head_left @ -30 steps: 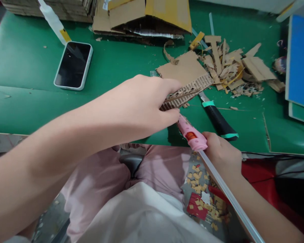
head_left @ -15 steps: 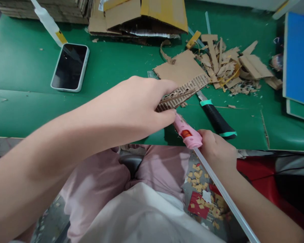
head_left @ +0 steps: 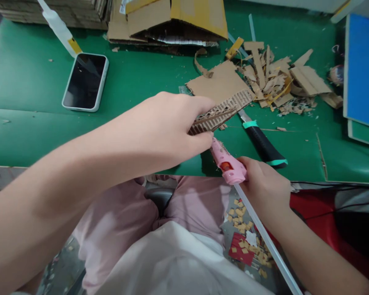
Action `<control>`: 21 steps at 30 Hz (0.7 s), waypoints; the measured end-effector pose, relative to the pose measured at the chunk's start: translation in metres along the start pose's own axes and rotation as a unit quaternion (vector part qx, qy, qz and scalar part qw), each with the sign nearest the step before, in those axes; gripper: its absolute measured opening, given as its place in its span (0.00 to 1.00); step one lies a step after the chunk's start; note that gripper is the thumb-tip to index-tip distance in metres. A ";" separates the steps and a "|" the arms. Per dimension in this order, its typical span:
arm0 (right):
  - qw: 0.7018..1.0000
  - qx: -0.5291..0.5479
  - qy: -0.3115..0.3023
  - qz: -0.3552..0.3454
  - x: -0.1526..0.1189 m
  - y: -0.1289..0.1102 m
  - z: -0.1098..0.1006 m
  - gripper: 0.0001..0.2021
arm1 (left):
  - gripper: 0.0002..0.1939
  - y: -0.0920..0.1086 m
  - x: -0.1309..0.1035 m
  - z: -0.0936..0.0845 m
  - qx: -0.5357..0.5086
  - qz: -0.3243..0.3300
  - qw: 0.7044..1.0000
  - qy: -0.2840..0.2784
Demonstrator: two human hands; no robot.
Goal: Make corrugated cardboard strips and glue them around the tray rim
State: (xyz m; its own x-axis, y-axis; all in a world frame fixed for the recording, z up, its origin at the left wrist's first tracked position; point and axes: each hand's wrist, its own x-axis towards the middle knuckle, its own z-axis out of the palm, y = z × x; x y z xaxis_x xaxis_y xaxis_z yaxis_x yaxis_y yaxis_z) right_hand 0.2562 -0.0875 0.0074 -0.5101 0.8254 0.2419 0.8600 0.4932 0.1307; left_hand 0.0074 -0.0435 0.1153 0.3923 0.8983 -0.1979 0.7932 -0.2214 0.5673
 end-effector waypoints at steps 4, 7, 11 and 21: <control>1.000 0.024 0.004 -0.007 0.002 -0.001 0.001 0.15 | 0.07 0.002 0.002 -0.001 0.013 -0.036 0.999 -0.019; 0.999 0.044 0.027 -0.014 0.004 -0.002 0.002 0.16 | 0.07 0.005 0.002 -0.001 0.021 -0.040 0.999 -0.017; 0.998 0.047 0.026 -0.015 0.009 -0.004 0.001 0.15 | 0.06 0.004 0.002 -0.001 0.015 -0.035 0.999 -0.007; 0.999 0.038 0.017 -0.024 0.007 -0.001 -0.001 0.11 | 0.06 0.015 -0.002 -0.009 0.031 -0.066 0.996 -0.042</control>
State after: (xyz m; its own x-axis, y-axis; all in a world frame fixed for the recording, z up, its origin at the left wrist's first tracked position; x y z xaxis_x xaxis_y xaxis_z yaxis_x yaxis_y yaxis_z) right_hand 0.2514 -0.0821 0.0096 -0.5497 0.7908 0.2691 0.8300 0.5534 0.0694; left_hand 0.0142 -0.0453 0.1314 0.3188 0.8864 -0.3355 0.8667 -0.1294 0.4817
